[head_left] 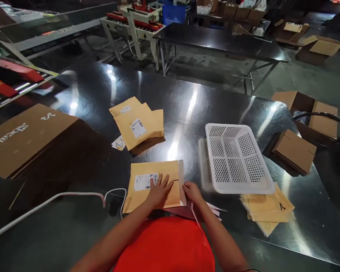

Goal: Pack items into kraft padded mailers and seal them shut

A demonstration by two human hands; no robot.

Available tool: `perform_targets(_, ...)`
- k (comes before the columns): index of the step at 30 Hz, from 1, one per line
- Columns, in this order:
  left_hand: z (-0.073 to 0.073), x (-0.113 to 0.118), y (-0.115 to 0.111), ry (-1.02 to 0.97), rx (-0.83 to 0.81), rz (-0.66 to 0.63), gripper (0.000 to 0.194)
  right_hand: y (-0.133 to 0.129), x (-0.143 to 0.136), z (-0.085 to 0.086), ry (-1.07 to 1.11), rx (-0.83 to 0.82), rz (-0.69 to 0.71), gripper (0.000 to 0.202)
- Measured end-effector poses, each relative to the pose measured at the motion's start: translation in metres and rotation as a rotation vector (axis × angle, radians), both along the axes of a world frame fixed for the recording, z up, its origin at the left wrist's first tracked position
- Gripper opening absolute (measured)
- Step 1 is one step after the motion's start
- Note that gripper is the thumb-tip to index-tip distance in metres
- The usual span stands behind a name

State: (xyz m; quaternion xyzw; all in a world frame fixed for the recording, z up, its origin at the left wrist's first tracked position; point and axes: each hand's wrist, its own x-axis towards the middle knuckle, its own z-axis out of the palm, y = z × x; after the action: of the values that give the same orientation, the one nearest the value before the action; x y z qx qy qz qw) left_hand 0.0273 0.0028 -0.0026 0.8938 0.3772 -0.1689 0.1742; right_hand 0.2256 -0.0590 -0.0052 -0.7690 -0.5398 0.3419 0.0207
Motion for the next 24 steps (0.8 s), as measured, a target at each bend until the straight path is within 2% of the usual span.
perform_targets(6,-0.002,0.003,0.002,-0.003,-0.021,0.054,0.086,0.013,-0.043,-0.003,-0.035,0.041,0.125,0.021)
perform_targets(9,-0.003,0.004,0.004,0.003,-0.001,0.118,0.089,0.007,-0.065,-0.009,-0.106,0.018,0.157,0.025)
perform_targets(13,-0.004,0.002,0.006,0.016,-0.020,0.157,0.093,0.001,-0.070,-0.014,-0.151,0.006,0.222,0.023)
perform_targets(16,-0.006,0.001,0.007,0.029,-0.055,0.166,0.093,0.029,-0.062,-0.014,-0.178,0.017,0.231,0.019)
perform_targets(20,-0.006,0.000,0.007,0.048,-0.079,0.165,0.093,0.077,-0.050,-0.020,-0.227,0.054,0.192,0.030)
perform_targets(22,-0.005,0.000,0.007,0.062,-0.089,0.166,0.095,0.071,-0.050,-0.022,-0.214,0.049,0.218,0.028)
perform_targets(24,-0.002,0.002,0.006,0.069,-0.088,0.174,0.095,0.039,-0.054,-0.022,-0.176,0.015,0.280,0.023)
